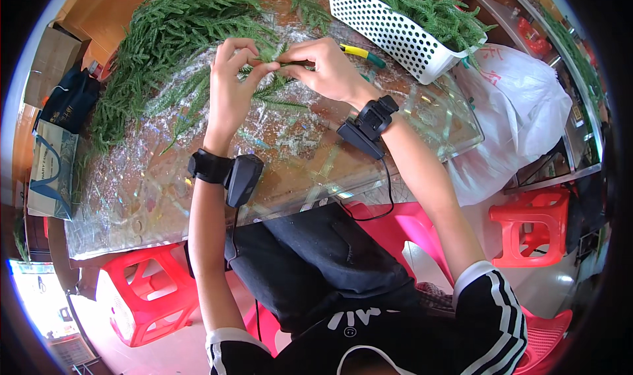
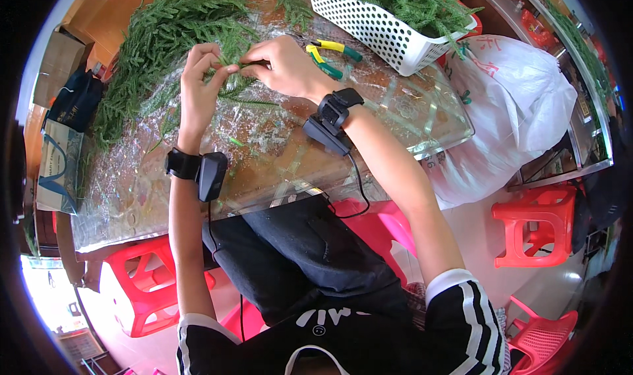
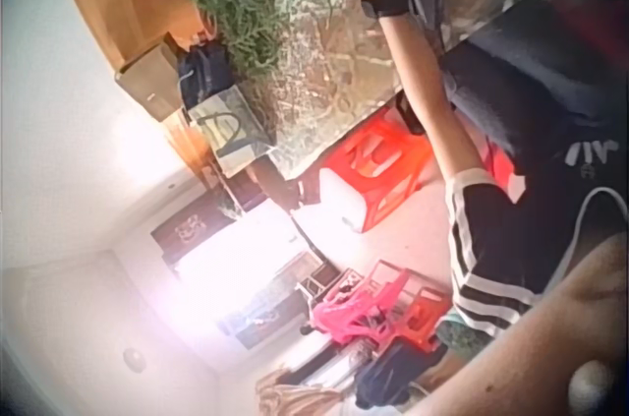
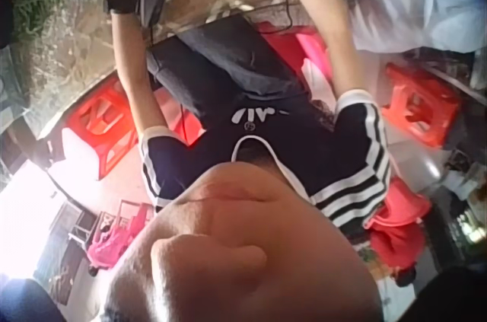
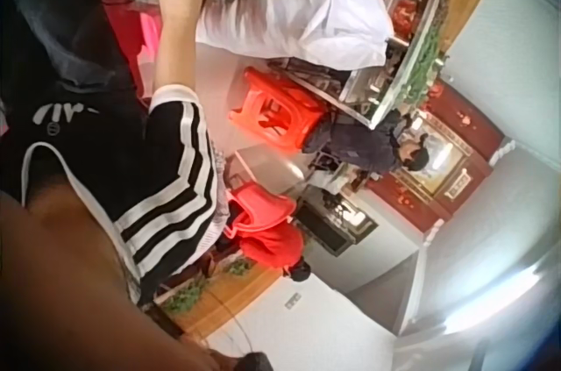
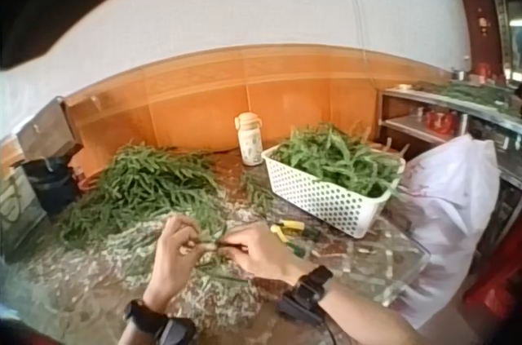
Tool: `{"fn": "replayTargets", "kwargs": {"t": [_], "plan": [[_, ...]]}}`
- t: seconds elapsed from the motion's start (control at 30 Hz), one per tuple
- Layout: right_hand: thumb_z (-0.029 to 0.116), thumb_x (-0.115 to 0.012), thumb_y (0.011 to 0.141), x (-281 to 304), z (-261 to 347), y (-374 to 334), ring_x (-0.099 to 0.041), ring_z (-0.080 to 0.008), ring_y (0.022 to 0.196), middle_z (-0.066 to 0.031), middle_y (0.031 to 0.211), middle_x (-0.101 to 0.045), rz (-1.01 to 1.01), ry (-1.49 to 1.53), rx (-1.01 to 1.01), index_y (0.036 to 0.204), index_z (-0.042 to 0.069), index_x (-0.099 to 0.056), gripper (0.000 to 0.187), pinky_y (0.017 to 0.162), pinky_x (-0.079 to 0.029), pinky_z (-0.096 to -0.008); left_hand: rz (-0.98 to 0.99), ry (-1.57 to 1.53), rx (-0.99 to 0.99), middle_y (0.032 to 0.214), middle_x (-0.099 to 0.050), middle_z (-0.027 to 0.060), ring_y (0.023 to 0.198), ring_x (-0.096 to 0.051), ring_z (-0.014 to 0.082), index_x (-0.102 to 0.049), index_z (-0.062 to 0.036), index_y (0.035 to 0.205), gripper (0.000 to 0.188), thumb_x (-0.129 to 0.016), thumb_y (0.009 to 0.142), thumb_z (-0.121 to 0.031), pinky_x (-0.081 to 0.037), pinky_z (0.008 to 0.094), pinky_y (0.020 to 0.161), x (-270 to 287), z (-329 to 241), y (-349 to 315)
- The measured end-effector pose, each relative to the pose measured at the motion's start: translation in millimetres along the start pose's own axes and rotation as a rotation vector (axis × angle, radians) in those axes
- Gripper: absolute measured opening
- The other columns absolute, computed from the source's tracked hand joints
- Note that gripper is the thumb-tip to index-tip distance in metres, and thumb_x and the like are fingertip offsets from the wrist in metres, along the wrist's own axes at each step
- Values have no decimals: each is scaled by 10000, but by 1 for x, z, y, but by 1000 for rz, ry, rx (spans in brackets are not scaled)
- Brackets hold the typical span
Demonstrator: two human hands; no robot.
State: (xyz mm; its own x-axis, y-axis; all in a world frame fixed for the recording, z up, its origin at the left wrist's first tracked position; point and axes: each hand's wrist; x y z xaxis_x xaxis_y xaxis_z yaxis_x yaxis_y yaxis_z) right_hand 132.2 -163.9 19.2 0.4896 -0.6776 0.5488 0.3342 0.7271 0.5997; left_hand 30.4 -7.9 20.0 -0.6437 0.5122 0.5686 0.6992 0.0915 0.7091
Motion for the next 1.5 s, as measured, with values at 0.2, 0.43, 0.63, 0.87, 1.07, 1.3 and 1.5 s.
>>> {"fn": "replayTargets", "kwargs": {"t": [0.2, 0.43, 0.63, 0.87, 1.07, 1.3, 1.5], "plan": [[35, -650, 713, -6, 0, 3, -564, -239, 618, -99, 702, -594, -105, -145, 277, 805, -13, -639, 103, 589, -462, -309, 159, -705, 523, 988, -539, 65, 887, -502, 159, -588, 24, 828, 143, -570, 854, -115, -376, 293, 786, 3, 3, 0], [36, -615, 704, -9, 11, 3, -528, -228, 685, -78, 701, -525, -66, -568, 511, 784, 1, -583, 92, 615, -448, -339, 170, -1406, 920, 948, -546, 86, 857, -504, 151, -580, 72, 879, 170, -505, 878, -80, -394, 266, 743, -2, 32, -8], [52, -609, 719, -11, 10, 5, -529, -249, 693, -84, 715, -531, -64, -540, 495, 797, -5, -586, 100, 627, -450, -336, 205, -1617, 1080, 909, -573, 83, 853, -500, 144, -590, 67, 916, 174, -484, 875, -65, -384, 271, 761, -7, 63, -16], [81, -622, 732, -8, -9, 2, -564, -280, 689, -112, 751, -579, -61, -374, 186, 834, -6, -591, 137, 612, -460, -356, 15, -911, 799, 943, -565, 78, 901, -492, 133, -595, 74, 928, 239, -527, 887, -151, -353, 284, 821, -10, 0, -2], [149, -627, 768, -5, -7, 1, -574, -306, 636, -140, 732, -600, -13, -340, 87, 847, 3, -595, 169, 583, -454, -374, 32, -767, 725, 997, -548, 79, 925, -484, 133, -617, 82, 916, 288, -582, 866, -200, -337, 277, 834, -16, 10, -6], [233, -606, 809, -8, -12, -2, -566, -301, 574, -154, 612, -569, 103, -323, -43, 847, 38, -622, 199, 555, -440, -375, -1, -336, 396, 954, -523, 83, 902, -482, 159, -670, 20, 815, 250, -661, 806, -229, -369, 271, 774, -15, 7, -2], [217, -609, 795, -5, -8, -2, -574, -289, 559, -136, 602, -578, 148, -486, -1, 836, 78, -644, 149, 528, -434, -380, 66, -283, 429, 912, -512, 78, 873, -478, 171, -674, 7, 773, 289, -634, 819, -276, -374, 273, 741, -17, 12, -5]]}}
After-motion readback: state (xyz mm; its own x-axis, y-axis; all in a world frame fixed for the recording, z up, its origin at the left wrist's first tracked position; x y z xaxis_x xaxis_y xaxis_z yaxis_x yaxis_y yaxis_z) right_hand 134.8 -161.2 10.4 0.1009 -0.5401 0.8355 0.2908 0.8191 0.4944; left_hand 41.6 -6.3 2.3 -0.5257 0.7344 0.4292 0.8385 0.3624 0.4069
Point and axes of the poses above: each hand's wrist, its own y-axis towards the middle knuckle, its own x-axis out of the back of the hand, z = x × y
